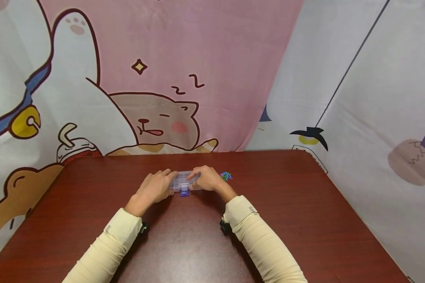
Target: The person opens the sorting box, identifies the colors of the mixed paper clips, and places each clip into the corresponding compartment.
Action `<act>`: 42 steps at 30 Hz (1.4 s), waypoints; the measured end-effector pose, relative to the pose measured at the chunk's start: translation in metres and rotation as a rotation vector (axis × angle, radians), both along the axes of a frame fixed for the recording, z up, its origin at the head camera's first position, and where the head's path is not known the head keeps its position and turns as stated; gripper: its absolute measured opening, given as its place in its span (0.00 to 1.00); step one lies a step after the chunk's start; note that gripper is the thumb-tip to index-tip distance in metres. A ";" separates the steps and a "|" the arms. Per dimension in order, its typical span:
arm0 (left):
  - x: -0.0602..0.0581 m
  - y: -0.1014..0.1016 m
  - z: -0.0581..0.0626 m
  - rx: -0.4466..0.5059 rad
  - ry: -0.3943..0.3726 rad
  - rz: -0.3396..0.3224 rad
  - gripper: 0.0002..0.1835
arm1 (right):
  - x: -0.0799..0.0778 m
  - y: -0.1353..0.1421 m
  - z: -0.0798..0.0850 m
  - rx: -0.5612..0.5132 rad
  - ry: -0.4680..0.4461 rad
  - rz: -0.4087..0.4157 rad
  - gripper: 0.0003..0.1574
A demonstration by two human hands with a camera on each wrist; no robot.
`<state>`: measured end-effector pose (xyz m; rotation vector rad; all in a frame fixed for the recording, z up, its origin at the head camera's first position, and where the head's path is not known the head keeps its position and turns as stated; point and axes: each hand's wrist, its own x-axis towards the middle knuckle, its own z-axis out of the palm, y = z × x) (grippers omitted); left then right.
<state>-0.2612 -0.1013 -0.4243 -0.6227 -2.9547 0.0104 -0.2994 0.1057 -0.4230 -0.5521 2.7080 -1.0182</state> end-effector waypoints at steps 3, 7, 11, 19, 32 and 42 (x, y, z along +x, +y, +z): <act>0.000 0.000 0.001 0.002 -0.015 0.004 0.34 | 0.000 0.000 0.001 0.003 -0.004 -0.001 0.18; 0.000 0.000 0.001 0.009 -0.026 0.008 0.34 | -0.001 0.000 -0.001 -0.007 -0.009 -0.006 0.18; 0.000 -0.001 -0.001 0.014 -0.027 0.006 0.33 | -0.002 0.000 -0.003 -0.025 -0.013 -0.011 0.18; -0.001 -0.001 -0.002 0.039 -0.055 0.007 0.36 | -0.001 0.000 -0.002 -0.033 -0.017 -0.012 0.18; 0.001 -0.002 0.004 0.079 -0.140 0.007 0.39 | -0.002 0.001 -0.002 -0.089 -0.041 0.010 0.17; 0.002 -0.003 0.011 0.138 -0.209 -0.013 0.41 | -0.005 0.005 -0.004 -0.175 -0.109 0.022 0.17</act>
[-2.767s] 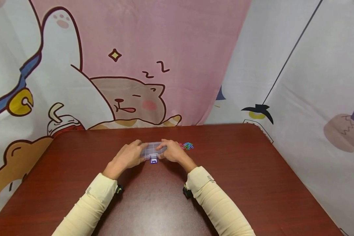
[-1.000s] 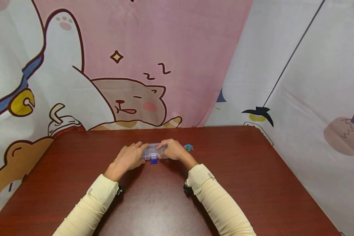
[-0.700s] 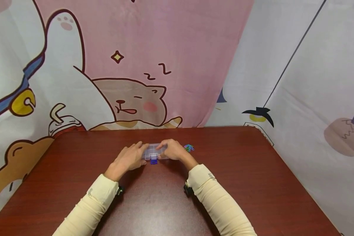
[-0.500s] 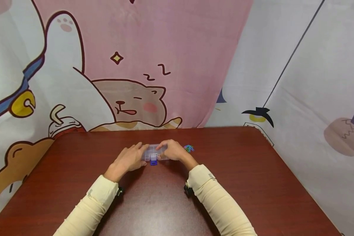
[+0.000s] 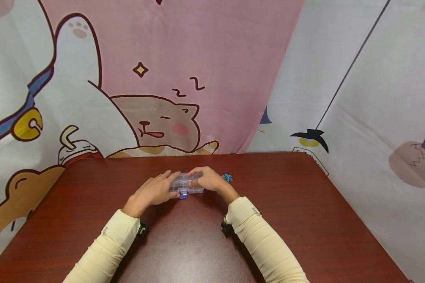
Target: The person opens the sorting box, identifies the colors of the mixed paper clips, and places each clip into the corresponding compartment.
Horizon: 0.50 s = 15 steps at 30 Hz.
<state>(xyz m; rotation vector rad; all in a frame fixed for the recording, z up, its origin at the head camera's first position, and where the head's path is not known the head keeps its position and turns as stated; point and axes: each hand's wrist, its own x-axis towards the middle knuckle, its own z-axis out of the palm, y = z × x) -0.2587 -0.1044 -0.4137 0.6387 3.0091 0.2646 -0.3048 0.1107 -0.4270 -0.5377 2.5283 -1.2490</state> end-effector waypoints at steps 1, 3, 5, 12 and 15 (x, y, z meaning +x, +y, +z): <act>0.000 0.000 0.000 0.002 0.000 0.000 0.41 | 0.000 0.000 0.001 -0.001 -0.005 -0.002 0.17; 0.000 0.000 0.001 0.008 -0.003 0.001 0.41 | 0.001 0.000 0.001 -0.002 -0.010 -0.005 0.17; 0.000 0.000 0.001 0.011 -0.004 0.001 0.41 | 0.001 0.000 0.001 -0.006 -0.017 -0.009 0.16; 0.000 -0.001 0.004 0.009 -0.001 0.002 0.40 | 0.000 0.000 0.003 -0.036 -0.036 -0.023 0.17; 0.000 -0.001 0.005 0.009 -0.006 0.002 0.40 | 0.000 0.001 0.003 -0.042 -0.041 -0.029 0.17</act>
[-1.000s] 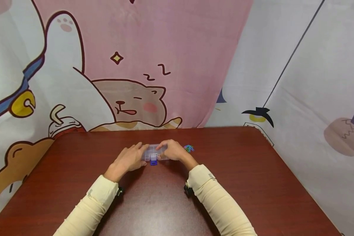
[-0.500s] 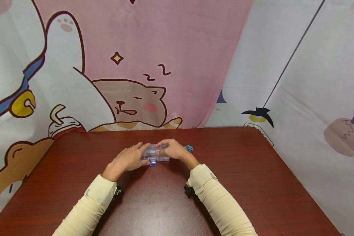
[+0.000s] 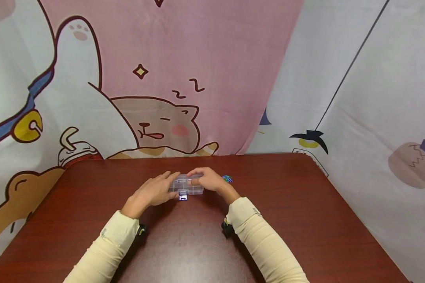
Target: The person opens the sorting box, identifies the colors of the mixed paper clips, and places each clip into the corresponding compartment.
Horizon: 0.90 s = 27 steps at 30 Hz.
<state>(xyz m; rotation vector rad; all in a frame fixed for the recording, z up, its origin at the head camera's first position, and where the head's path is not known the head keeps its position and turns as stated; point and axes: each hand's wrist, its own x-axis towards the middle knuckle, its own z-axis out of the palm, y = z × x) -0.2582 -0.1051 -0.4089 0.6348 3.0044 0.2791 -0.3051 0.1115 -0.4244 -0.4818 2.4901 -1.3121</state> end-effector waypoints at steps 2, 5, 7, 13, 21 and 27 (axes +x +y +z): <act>0.000 0.000 0.000 -0.002 -0.003 0.001 0.40 | 0.000 0.000 -0.001 0.000 0.001 -0.004 0.16; 0.000 0.000 0.000 -0.008 0.010 0.007 0.40 | -0.001 0.000 -0.002 -0.010 -0.008 -0.008 0.16; 0.000 0.000 0.001 -0.013 0.044 0.007 0.38 | -0.001 0.000 -0.002 -0.017 -0.010 -0.013 0.16; -0.005 -0.002 -0.002 0.008 0.330 -0.023 0.24 | -0.002 -0.002 -0.003 -0.064 -0.028 -0.032 0.17; -0.013 -0.005 -0.004 0.133 0.549 -0.034 0.10 | -0.003 -0.002 -0.001 -0.090 -0.039 -0.072 0.20; -0.017 -0.007 -0.007 0.230 0.532 -0.029 0.08 | -0.003 -0.001 0.001 -0.076 -0.024 -0.116 0.21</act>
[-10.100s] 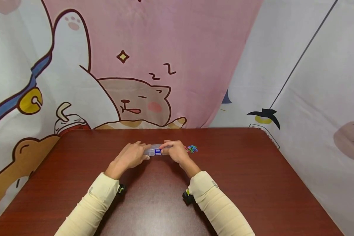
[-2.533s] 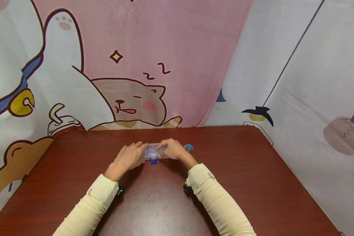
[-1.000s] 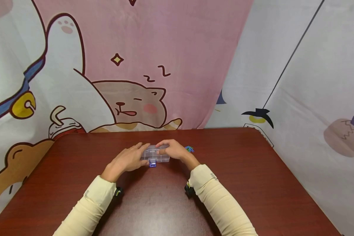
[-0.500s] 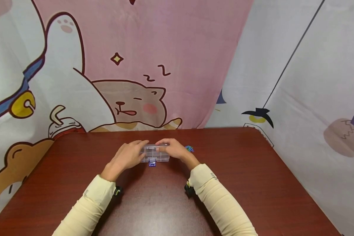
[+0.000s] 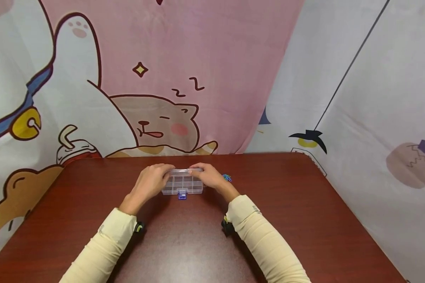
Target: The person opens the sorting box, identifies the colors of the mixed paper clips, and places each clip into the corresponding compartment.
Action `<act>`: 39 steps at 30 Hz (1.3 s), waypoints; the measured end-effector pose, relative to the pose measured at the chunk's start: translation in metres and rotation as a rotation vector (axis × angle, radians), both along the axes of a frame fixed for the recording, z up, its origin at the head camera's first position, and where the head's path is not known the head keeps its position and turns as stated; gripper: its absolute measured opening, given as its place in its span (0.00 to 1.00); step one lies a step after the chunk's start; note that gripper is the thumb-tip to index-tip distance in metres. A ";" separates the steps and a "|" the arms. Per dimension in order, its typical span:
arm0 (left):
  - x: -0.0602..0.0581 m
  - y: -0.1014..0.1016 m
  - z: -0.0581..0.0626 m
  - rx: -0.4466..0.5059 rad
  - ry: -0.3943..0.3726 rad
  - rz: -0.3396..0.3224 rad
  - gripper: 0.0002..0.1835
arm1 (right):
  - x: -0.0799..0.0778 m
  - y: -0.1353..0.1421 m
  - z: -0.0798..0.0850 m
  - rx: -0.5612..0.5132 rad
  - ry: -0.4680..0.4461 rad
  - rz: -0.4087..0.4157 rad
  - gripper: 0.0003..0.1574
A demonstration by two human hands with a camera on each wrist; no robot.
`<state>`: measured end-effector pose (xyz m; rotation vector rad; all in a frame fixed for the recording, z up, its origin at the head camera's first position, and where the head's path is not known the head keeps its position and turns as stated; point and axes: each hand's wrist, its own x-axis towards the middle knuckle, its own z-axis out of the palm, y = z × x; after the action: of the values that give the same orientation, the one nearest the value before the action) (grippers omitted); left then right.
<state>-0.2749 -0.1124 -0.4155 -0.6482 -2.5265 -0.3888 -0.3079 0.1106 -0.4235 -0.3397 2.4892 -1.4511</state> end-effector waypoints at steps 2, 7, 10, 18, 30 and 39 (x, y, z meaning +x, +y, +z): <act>-0.001 -0.002 -0.001 0.035 -0.003 -0.003 0.08 | 0.000 0.000 0.001 -0.010 -0.006 -0.013 0.22; -0.002 -0.007 -0.003 0.101 -0.026 0.022 0.10 | 0.000 -0.001 0.001 -0.052 -0.031 -0.031 0.26; -0.003 -0.010 -0.004 0.127 -0.038 0.042 0.11 | 0.000 0.000 0.000 -0.077 -0.049 -0.049 0.28; -0.003 -0.014 -0.002 0.067 -0.123 0.088 0.23 | -0.002 0.000 0.000 -0.131 -0.125 -0.131 0.29; -0.003 -0.010 -0.001 0.053 -0.496 0.047 0.50 | -0.004 -0.004 0.001 -0.145 -0.156 -0.169 0.35; -0.003 -0.012 -0.005 0.071 -0.533 0.065 0.55 | -0.001 -0.007 0.005 0.009 0.012 -0.151 0.51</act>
<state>-0.2782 -0.1244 -0.4210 -0.4781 -3.0059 -0.7016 -0.3093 0.1038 -0.4182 -0.1621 2.5790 -1.4957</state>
